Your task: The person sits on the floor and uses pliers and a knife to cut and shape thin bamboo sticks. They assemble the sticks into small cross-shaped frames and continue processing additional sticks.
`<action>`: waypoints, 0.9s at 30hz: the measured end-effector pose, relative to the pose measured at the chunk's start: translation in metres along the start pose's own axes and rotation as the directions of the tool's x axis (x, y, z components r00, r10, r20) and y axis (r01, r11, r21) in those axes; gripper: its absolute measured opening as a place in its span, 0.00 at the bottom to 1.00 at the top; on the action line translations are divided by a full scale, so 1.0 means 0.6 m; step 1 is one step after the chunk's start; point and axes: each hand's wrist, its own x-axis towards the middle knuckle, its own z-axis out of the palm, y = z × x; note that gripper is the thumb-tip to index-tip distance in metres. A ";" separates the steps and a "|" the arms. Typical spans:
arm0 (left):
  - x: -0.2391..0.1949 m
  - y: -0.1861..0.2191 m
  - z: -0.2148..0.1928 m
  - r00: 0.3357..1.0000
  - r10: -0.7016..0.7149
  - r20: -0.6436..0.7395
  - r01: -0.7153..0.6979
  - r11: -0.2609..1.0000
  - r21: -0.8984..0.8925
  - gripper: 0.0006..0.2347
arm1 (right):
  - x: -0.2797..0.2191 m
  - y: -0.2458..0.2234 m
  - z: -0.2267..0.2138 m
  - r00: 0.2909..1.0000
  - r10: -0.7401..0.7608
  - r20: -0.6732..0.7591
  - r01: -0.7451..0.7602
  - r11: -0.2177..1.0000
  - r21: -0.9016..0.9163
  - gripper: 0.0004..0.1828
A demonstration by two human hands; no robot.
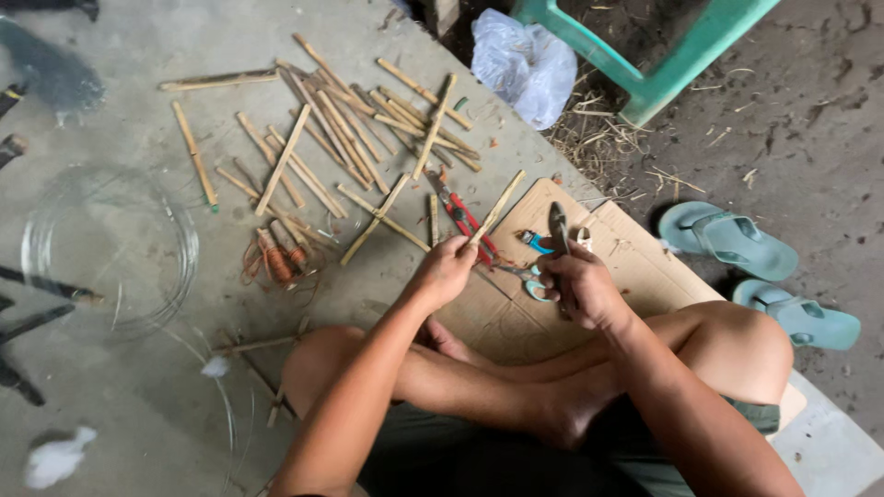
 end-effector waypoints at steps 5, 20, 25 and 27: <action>0.050 0.006 0.090 0.986 -0.165 0.026 0.167 0.975 -0.147 0.13 | -0.019 -0.040 0.006 0.965 0.184 0.188 -0.221 0.954 0.204 0.25; 0.050 0.057 0.093 0.990 -0.125 -0.060 0.123 0.992 -0.037 0.11 | 0.033 -0.022 -0.031 0.866 -0.440 0.239 0.470 0.549 -0.691 0.30; 0.051 0.077 0.085 0.988 -0.146 -0.040 0.150 0.979 0.138 0.11 | 0.020 -0.035 0.016 0.912 -0.405 0.064 0.248 0.419 -0.874 0.34; 0.050 0.087 0.086 0.995 -0.084 -0.062 0.091 0.989 0.118 0.11 | 0.011 -0.038 0.024 0.905 -0.410 0.116 0.238 0.260 -0.936 0.34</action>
